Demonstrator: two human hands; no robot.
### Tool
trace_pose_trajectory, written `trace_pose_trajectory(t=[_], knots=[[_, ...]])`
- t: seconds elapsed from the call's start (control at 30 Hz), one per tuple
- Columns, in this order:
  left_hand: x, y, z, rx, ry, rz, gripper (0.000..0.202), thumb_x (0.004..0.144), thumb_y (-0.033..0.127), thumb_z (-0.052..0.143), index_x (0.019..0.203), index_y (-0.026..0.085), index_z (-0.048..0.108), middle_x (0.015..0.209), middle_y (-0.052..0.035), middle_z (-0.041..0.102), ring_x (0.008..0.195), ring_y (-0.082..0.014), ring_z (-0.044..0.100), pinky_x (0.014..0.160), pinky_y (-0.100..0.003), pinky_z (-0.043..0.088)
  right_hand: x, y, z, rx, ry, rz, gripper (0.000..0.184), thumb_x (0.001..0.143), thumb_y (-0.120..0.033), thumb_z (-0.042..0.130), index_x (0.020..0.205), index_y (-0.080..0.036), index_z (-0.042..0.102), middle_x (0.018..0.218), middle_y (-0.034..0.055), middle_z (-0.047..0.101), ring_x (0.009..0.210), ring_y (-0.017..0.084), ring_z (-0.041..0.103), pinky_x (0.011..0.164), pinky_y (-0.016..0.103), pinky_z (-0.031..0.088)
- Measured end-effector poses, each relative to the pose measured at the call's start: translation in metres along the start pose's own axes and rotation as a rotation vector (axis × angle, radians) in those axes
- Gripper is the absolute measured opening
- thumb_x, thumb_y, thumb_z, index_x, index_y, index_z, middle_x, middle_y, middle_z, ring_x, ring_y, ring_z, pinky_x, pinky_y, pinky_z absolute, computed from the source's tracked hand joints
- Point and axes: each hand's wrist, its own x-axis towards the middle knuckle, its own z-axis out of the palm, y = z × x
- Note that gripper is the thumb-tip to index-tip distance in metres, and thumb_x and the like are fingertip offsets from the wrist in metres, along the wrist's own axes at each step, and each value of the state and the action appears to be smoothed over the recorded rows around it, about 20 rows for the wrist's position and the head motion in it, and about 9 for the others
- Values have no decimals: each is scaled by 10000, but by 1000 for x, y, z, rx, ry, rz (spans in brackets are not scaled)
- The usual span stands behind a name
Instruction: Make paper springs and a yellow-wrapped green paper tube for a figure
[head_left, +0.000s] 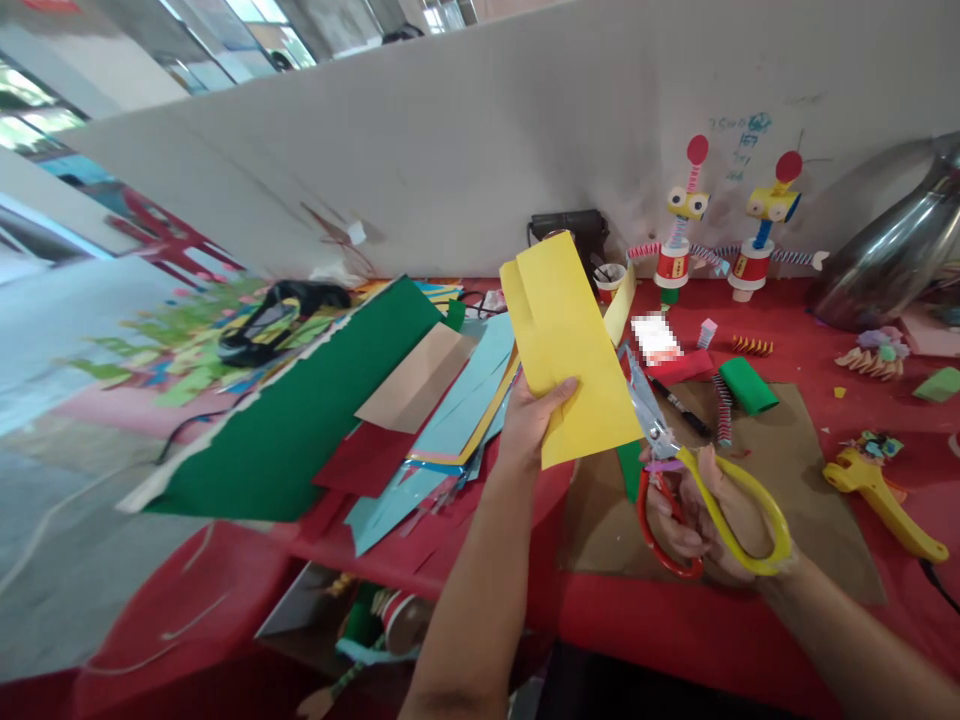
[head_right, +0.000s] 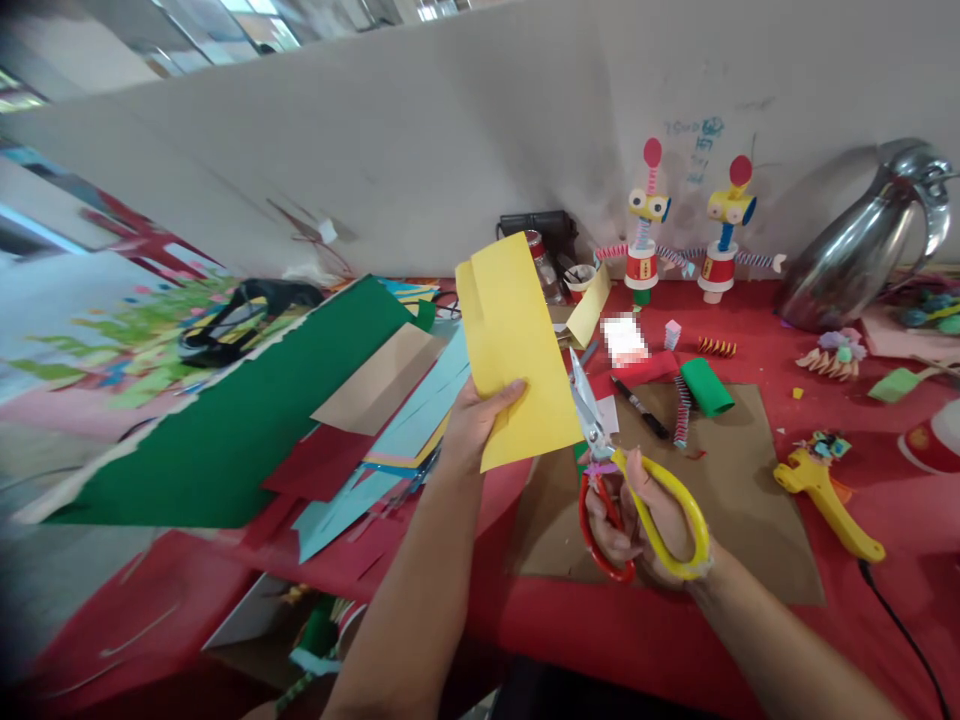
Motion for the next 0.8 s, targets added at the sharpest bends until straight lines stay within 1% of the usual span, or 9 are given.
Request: trace_pose_trajectory(t=[0.1,0.17,0.27,0.33,0.4,0.57,0.63,0.73,0.8], knots=[[-1,-4,3,-12,6,0,586,450,332,933,958,158,697,957,-108,785,804,-279,751,720,-381,637,1,11,-3,-68,82,-93,580,829,-795,429,871,-221,499,489,-86,434,326,58,247,303,184,189],[-2,-5,4,-22,17,-10,591,447,326,934,964,159,701,975,-111,784,807,-279,752,710,-377,637,1,15,-4,-113,79,-83,593,843,-804,374,822,-222,487,449,-91,417,291,57,238,284,185,202],[-2,-6,5,-16,12,-14,579,443,334,934,946,157,707,978,-117,783,811,-277,752,721,-373,633,1,13,-1,-189,110,-69,601,853,-803,349,737,-223,457,397,-100,367,269,49,209,281,179,204],[-3,-6,5,-9,4,-10,575,445,341,933,939,155,706,975,-117,783,809,-274,751,728,-372,631,0,9,4,-238,161,-87,586,843,-801,383,745,-227,454,390,-108,362,264,43,197,277,169,195],[-3,-5,4,-10,7,-12,588,441,337,935,949,157,702,973,-111,784,805,-269,752,728,-370,631,-1,5,8,-267,181,-94,585,823,-812,406,763,-232,447,390,-115,367,256,39,190,268,162,189],[-3,-4,5,-21,18,-28,629,422,324,944,978,165,698,977,-97,787,809,-267,754,756,-372,631,0,5,8,-231,166,-100,577,836,-796,410,742,-227,449,390,-115,354,254,32,192,270,158,242],[-3,-4,5,-21,14,-38,650,413,322,949,992,165,698,982,-101,786,831,-283,753,772,-386,632,0,5,7,-162,140,-75,576,829,-797,421,751,-227,454,439,-102,395,257,31,217,262,158,235],[-3,-6,5,-23,-2,-49,685,403,316,955,1019,162,699,975,-108,787,880,-313,749,800,-404,630,1,3,7,-83,145,-77,565,788,-796,501,812,-232,472,569,-77,493,283,28,267,261,160,238],[-4,-7,5,-19,-12,-50,686,418,309,953,1038,165,696,966,-110,787,904,-322,747,810,-403,629,1,2,8,-64,165,-82,578,766,-800,529,816,-226,484,579,-76,494,302,25,281,278,157,260]])
